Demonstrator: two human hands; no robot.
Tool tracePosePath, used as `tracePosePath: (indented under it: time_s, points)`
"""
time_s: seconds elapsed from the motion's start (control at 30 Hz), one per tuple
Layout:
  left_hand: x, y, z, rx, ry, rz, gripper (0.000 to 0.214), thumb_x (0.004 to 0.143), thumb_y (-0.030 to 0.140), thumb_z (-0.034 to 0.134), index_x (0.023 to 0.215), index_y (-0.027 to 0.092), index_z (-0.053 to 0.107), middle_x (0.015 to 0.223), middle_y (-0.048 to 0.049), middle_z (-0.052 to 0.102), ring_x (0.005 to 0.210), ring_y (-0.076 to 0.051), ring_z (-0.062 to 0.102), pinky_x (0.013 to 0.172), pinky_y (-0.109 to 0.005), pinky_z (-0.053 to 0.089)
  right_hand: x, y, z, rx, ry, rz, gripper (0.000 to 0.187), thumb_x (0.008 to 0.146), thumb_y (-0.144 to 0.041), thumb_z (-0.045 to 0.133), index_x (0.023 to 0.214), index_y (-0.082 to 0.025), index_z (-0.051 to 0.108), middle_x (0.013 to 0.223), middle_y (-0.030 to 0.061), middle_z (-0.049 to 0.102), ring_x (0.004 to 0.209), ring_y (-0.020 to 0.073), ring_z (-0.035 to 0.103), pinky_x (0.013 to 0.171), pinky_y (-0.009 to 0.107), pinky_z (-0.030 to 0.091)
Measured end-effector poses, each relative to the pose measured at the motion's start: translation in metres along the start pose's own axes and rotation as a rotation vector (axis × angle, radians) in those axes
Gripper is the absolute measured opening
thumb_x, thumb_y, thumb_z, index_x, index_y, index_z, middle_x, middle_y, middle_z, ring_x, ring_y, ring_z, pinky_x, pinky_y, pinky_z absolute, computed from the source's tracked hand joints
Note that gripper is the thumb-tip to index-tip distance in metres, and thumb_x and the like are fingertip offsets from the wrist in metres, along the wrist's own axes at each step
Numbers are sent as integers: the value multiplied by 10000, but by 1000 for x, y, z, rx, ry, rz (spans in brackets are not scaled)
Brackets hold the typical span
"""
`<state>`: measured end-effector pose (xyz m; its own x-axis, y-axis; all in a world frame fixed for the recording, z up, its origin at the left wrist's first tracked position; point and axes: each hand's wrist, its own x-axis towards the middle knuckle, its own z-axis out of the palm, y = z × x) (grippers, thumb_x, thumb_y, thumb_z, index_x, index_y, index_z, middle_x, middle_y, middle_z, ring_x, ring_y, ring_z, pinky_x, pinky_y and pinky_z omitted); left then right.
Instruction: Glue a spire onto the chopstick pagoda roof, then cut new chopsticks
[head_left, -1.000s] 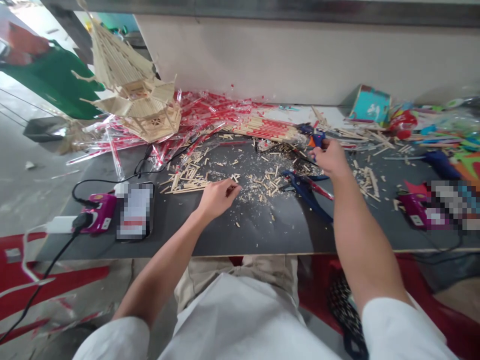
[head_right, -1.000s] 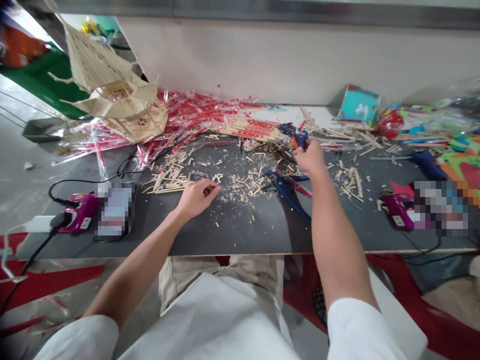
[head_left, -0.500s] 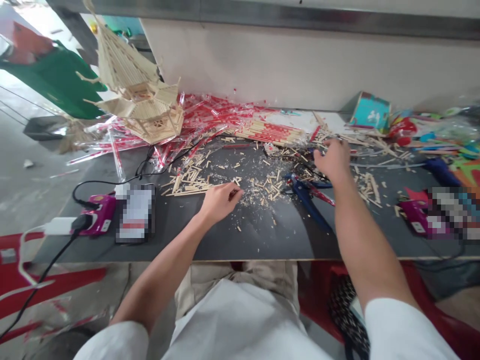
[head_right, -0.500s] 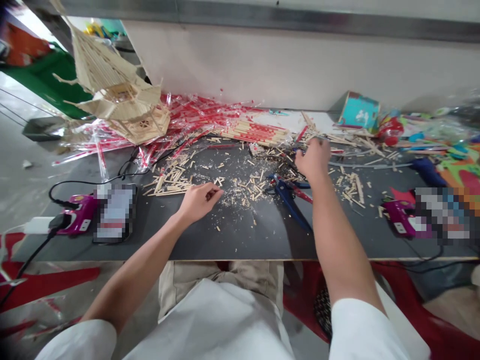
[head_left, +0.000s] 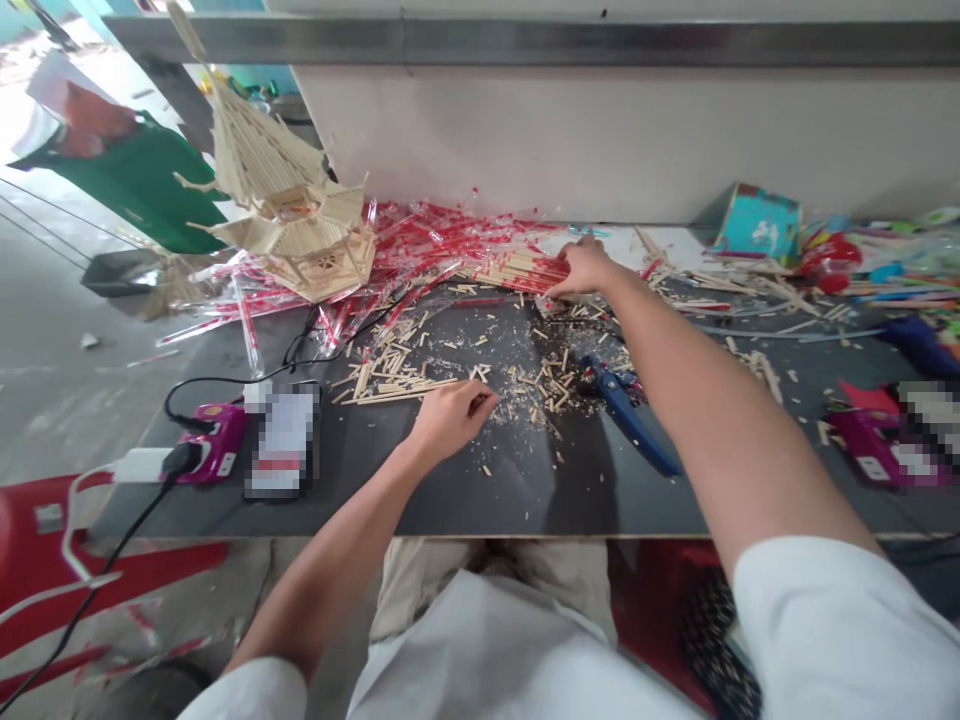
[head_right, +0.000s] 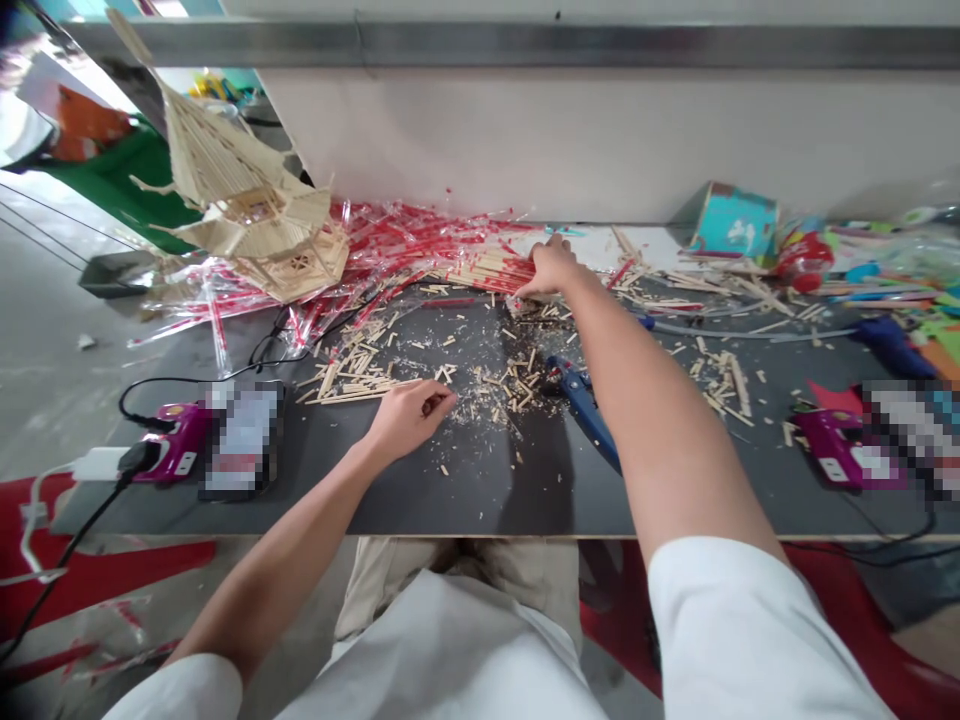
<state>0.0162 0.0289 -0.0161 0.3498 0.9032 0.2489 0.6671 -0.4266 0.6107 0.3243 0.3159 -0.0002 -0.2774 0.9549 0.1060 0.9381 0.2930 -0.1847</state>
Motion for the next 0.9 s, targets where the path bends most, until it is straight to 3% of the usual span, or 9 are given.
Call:
tracePosePath:
  time_s: [0.1, 0.2, 0.4, 0.53, 0.67, 0.8, 0.9]
  points:
    - [0, 1, 2, -11, -5, 10, 210, 1020, 361, 598, 935, 219, 726, 761, -21, 703, 672, -159, 622, 661, -268, 427, -6, -11, -4, 1, -64, 106, 961, 470, -452, 1001, 1265, -91, 600, 1226, 214, 643, 1152, 381, 598, 1007, 505, 494]
    - [0, 0, 1, -20, 4, 6, 197, 1016, 350, 599, 934, 221, 723, 780, -22, 716, 678, -159, 629, 664, -266, 428, -11, -25, -10, -29, -36, 76, 995, 488, -390, 994, 1320, -87, 539, 1150, 188, 684, 1049, 355, 654, 937, 473, 532]
    - [1, -2, -1, -43, 17, -6, 204, 1024, 349, 584, 941, 218, 716, 804, -25, 731, 681, -159, 640, 673, -269, 436, -18, -45, -31, -93, 49, -99, 539, 636, -392, 925, 1040, -129, 684, 1143, 169, 683, 1054, 318, 642, 966, 445, 530]
    - [2, -1, -1, -65, 8, -4, 205, 1016, 352, 586, 937, 221, 723, 775, -30, 718, 680, -165, 641, 671, -272, 430, -17, -54, -52, -78, 144, -90, 485, 668, -397, 923, 1033, -173, 695, 1116, 133, 671, 999, 293, 622, 953, 461, 540]
    - [1, 0, -3, -109, 40, -33, 207, 1010, 363, 590, 927, 220, 714, 790, -33, 722, 670, -163, 634, 656, -276, 426, -18, -72, -87, -11, 209, -95, 470, 703, -503, 904, 954, -167, 691, 1017, 118, 655, 950, 277, 606, 966, 481, 532]
    - [3, -1, -4, -215, 129, -78, 229, 1022, 390, 577, 934, 214, 694, 799, -31, 713, 698, -157, 637, 676, -276, 463, -50, -108, -117, 254, 209, -67, 562, 688, -592, 906, 972, -164, 678, 927, 89, 660, 925, 284, 636, 964, 531, 527]
    - [11, 2, -1, -337, 204, -113, 292, 1058, 448, 501, 1117, 197, 639, 1032, -81, 737, 842, -165, 691, 734, -271, 534, -99, -145, -105, 723, 136, -75, 595, 754, -668, 827, 1081, -198, 666, 1034, 87, 709, 938, 276, 674, 938, 527, 564]
